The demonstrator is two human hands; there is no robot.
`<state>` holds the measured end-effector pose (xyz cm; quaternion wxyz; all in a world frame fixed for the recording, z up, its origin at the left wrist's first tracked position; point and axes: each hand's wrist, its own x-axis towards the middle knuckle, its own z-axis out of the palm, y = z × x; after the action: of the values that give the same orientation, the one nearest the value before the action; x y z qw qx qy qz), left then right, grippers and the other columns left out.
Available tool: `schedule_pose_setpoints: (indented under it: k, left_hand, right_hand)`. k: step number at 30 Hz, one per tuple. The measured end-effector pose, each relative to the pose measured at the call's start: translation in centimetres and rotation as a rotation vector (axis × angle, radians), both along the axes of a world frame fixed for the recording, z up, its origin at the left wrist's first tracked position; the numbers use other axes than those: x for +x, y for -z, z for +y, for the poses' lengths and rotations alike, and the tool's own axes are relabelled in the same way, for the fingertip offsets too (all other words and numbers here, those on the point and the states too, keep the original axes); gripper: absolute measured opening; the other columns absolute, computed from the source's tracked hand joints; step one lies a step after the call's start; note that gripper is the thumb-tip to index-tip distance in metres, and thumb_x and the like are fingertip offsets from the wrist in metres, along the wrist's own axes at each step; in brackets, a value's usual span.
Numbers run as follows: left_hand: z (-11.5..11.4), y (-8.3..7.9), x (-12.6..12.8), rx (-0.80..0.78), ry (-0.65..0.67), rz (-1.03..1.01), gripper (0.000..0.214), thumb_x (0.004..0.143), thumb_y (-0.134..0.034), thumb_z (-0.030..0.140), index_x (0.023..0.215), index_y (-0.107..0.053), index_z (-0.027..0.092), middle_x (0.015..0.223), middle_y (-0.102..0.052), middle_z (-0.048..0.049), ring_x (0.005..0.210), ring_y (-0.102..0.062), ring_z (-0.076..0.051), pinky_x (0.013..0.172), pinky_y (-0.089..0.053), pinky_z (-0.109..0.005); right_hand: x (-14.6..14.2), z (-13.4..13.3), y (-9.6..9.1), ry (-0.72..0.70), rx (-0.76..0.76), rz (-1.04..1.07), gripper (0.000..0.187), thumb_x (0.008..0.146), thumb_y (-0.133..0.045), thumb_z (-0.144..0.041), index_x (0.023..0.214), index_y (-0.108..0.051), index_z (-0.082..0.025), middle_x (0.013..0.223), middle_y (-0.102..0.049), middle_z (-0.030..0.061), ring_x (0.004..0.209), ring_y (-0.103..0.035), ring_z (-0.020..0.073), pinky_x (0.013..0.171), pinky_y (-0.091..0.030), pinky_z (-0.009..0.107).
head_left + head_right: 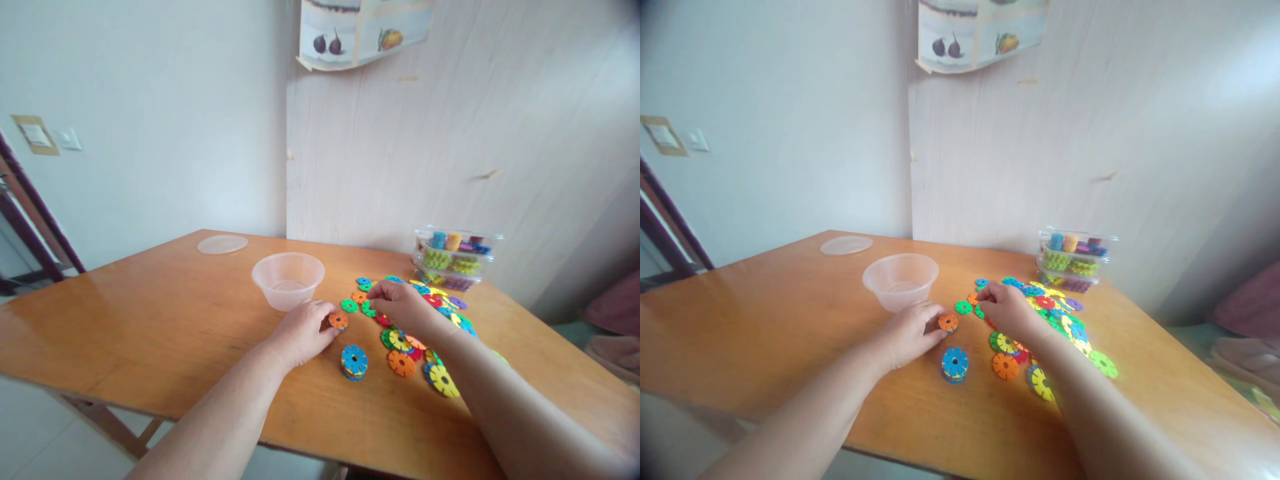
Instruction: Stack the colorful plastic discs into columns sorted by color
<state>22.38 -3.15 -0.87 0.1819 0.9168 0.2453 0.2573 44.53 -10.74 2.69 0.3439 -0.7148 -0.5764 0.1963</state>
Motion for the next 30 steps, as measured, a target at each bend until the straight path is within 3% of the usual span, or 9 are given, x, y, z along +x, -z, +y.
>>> schedule_pose_setpoints:
  k: [3,7,11,20,24,27,30]
  left_hand:
    - [0.2,0.1,0.0,0.001,0.006,-0.009,0.019,0.079,-0.064,0.026,0.098,-0.067,0.023,0.095,-0.068,-0.0034,0.089,-0.060,-0.019,0.076,-0.045,-0.028]
    - [0.3,0.3,0.0,-0.013,0.010,-0.014,0.019,0.080,-0.063,0.026,0.098,-0.067,0.023,0.094,-0.068,-0.0034,0.088,-0.060,-0.018,0.075,-0.045,-0.028]
    - [0.3,0.4,-0.1,-0.027,0.008,-0.013,0.018,0.080,-0.062,0.027,0.098,-0.067,0.023,0.093,-0.068,-0.0034,0.087,-0.060,-0.018,0.074,-0.045,-0.028]
    - [0.2,0.3,0.0,-0.019,0.003,-0.021,0.017,0.081,-0.062,0.026,0.097,-0.067,0.023,0.093,-0.067,-0.0030,0.087,-0.060,-0.017,0.074,-0.045,-0.028]
    - [0.2,0.2,0.0,-0.001,0.002,-0.005,0.016,0.082,-0.062,0.026,0.096,-0.067,0.023,0.093,-0.067,-0.0029,0.087,-0.060,-0.018,0.074,-0.044,-0.028]
    - [0.2,0.3,0.0,0.004,0.000,-0.002,0.017,0.081,-0.062,0.026,0.097,-0.067,0.023,0.094,-0.067,-0.0030,0.089,-0.060,-0.018,0.076,-0.044,-0.028]
    - [0.3,0.3,0.0,0.001,0.007,-0.008,0.017,0.081,-0.062,0.026,0.098,-0.067,0.023,0.096,-0.068,-0.0033,0.091,-0.060,-0.018,0.076,-0.045,-0.028]
  right_hand:
    - [2.9,-1.6,-1.7,0.024,-0.016,-0.355,0.008,0.076,-0.057,-0.028,0.075,-0.061,-0.020,0.063,-0.059,-0.0020,0.059,-0.052,0.0129,0.051,-0.034,0.024]
    - [5.3,-3.7,-2.7,-0.055,-0.230,-0.536,0.021,0.074,-0.064,-0.040,0.081,-0.060,-0.021,0.071,-0.062,-0.0002,0.063,-0.053,0.0151,0.052,-0.032,0.026]
    - [5.1,-4.3,-2.4,-0.111,-0.337,-0.571,0.027,0.072,-0.068,-0.043,0.086,-0.060,-0.021,0.079,-0.065,0.0014,0.069,-0.056,0.0176,0.054,-0.031,0.027]
    - [2.8,-3.0,-1.2,-0.139,-0.213,-0.570,0.009,0.077,-0.060,-0.026,0.083,-0.066,-0.022,0.080,-0.067,0.0007,0.071,-0.057,0.0162,0.058,-0.031,0.026]
    - [2.8,-3.3,-1.5,-0.149,-0.211,-0.560,0.017,0.079,-0.062,-0.036,0.090,-0.067,-0.024,0.083,-0.067,0.0012,0.071,-0.057,0.0168,0.058,-0.032,0.026]
    - [2.9,-4.0,-2.0,-0.208,-0.303,-0.512,0.032,0.073,-0.070,-0.047,0.095,-0.064,-0.024,0.082,-0.066,0.0009,0.068,-0.057,0.0171,0.055,-0.032,0.026]
    - [2.9,-4.4,-2.3,-0.227,-0.348,-0.501,0.035,0.069,-0.073,-0.044,0.095,-0.062,-0.024,0.083,-0.066,0.0007,0.068,-0.057,0.0173,0.054,-0.033,0.026]
